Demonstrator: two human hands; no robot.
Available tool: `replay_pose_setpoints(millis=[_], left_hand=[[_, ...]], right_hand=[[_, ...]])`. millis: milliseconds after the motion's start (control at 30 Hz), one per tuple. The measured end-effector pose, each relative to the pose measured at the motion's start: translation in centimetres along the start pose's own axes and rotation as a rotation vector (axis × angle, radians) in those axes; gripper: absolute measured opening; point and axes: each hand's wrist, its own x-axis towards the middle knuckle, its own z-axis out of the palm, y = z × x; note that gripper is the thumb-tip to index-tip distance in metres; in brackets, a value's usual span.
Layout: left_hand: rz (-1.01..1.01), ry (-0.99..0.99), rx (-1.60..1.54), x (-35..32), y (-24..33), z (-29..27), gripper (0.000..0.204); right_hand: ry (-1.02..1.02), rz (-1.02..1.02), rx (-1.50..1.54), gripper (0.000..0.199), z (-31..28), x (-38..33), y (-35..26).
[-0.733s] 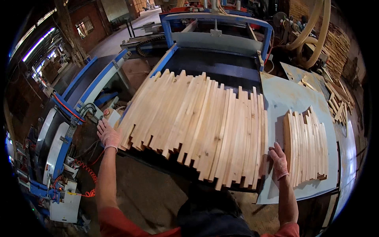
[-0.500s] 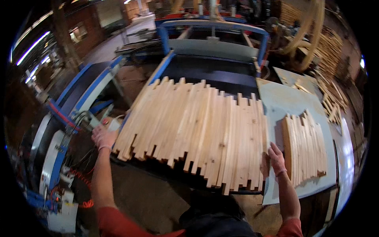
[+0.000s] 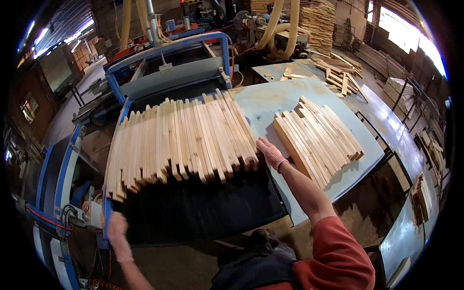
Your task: The person picks up stacks of wooden planks from a metal table and places them onto a conveyor belt. They repeatedly gather planks, align them, and transfer them to the belt, occasionally walking to retrieve more planks from a nearby pile.
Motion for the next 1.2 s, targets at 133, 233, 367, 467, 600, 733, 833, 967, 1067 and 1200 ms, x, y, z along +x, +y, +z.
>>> replay_pose_setpoints(millis=[133, 233, 367, 467, 600, 733, 833, 967, 1067, 1200], left_hand=[[-0.299, -0.532, -0.437, -12.4, -3.2, 6.7, 0.052], [-0.788, -0.391, -0.203, -20.5, -11.8, 10.2, 0.029], [-0.317, -0.964, 1.103, -29.1, -24.6, 12.9, 0.032], [-0.953, -0.595, 0.685, -31.5, -29.2, 14.0, 0.033], [-1.088, -0.492, 0.585, -32.3, -30.1, 14.2, 0.035], [-1.163, -0.423, 0.549, -33.8, -30.4, 13.1, 0.036], [-1.167, -0.400, 0.564, -34.7, -31.4, 12.0, 0.037], [-0.996, -0.602, 0.809, -32.6, -32.5, 11.6, 0.040], [-0.738, -0.888, 1.094, -29.4, -32.5, 12.3, 0.049], [-0.906, -0.625, 0.671, -29.7, -32.1, 13.5, 0.049]], right_hand=[[0.064, -0.013, -0.086, 0.074, -0.6, -0.4, 0.8], [0.138, 0.011, -0.035, 0.073, -0.2, -1.4, 0.9], [0.128, 0.012, 0.098, 0.072, 0.5, -2.9, 0.7], [0.138, 0.003, 0.111, 0.071, 0.7, -4.3, 1.1], [0.166, -0.024, 0.109, 0.071, 1.0, -6.4, 2.3], [0.186, -0.081, 0.101, 0.068, 1.5, -7.4, 2.8], [0.161, -0.056, 0.053, 0.069, 1.7, -7.5, 2.6], [0.208, -0.145, 0.004, 0.068, 1.9, -7.9, 2.5], [0.203, -0.123, 0.094, 0.069, 2.1, -8.7, 2.6], [0.186, -0.077, 0.049, 0.069, 2.0, -10.1, 2.6]])
